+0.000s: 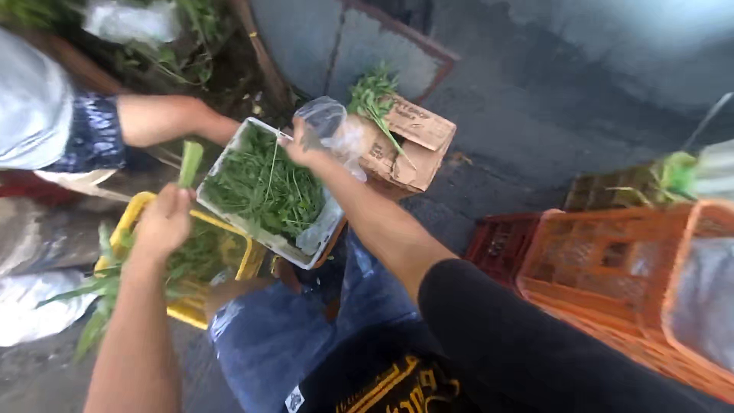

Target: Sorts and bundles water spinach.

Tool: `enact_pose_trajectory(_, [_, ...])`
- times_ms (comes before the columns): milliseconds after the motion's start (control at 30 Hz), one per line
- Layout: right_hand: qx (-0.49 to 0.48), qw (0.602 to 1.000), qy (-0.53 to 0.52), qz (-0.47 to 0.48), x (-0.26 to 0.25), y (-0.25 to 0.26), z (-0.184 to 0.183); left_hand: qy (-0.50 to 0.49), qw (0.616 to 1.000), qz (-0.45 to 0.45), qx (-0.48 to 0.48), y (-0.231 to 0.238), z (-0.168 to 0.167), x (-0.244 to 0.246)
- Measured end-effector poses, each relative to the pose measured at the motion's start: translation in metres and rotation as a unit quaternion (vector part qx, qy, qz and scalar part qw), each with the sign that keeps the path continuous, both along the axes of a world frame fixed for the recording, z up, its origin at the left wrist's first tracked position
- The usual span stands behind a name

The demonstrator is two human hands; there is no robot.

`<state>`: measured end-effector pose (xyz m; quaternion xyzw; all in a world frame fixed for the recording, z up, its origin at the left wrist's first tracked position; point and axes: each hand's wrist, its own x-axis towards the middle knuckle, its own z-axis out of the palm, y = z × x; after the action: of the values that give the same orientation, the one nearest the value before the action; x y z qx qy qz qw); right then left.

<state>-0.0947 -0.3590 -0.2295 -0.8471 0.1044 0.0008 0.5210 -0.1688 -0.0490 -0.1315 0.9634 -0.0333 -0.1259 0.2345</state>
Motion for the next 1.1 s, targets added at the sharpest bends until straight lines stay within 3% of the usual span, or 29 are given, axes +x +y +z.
enact_pose_trajectory(67, [-0.153, 0.982, -0.099, 0.042, -0.029, 0.018, 0.005, 0.078, 0.985, -0.08, 0.131, -0.028, -0.009, 0.006])
enact_pose_trajectory(167, [-0.317, 0.898, -0.194, 0.235, -0.079, 0.037, 0.013, 0.12, 0.95, -0.183, 0.225, -0.07, -0.032, 0.001])
enact_pose_trajectory(267, [-0.304, 0.871, -0.121, 0.365, -0.109, 0.024, -0.014, 0.14, 0.937, -0.254, 0.196, -0.102, -0.05, -0.014])
enact_pose_trajectory(367, [-0.263, 0.865, -0.058, 0.423, -0.123, -0.002, -0.031, 0.19, 0.939, -0.276, 0.072, -0.108, -0.08, -0.028])
enact_pose_trajectory(467, [-0.263, 0.876, -0.082, 0.396, -0.149, -0.012, -0.05, 0.247, 0.937, -0.247, -0.001, -0.112, -0.109, -0.042])
enact_pose_trajectory(600, [-0.267, 0.88, -0.008, 0.392, -0.149, -0.024, -0.054, 0.228, 0.942, -0.228, 0.09, -0.121, -0.119, -0.052])
enact_pose_trajectory(833, [-0.113, 0.931, -0.046, 0.344, -0.126, -0.037, -0.06, 0.178, 0.961, -0.204, 0.052, -0.107, -0.115, -0.044])
enact_pose_trajectory(933, [-0.093, 0.976, -0.059, 0.189, -0.066, -0.077, -0.072, 0.121, 0.987, -0.096, -0.038, -0.074, -0.116, -0.024])
enact_pose_trajectory(1000, [-0.146, 0.983, 0.003, 0.113, -0.015, -0.102, -0.096, 0.088, 0.989, 0.007, -0.117, -0.049, -0.116, -0.013])
enact_pose_trajectory(1067, [-0.211, 0.964, 0.123, 0.109, 0.026, -0.117, -0.12, 0.067, 0.959, 0.117, -0.249, -0.03, -0.116, 0.001])
enact_pose_trajectory(1100, [-0.241, 0.946, 0.179, 0.124, 0.035, -0.124, -0.131, 0.053, 0.922, 0.169, -0.344, -0.023, -0.114, 0.006])
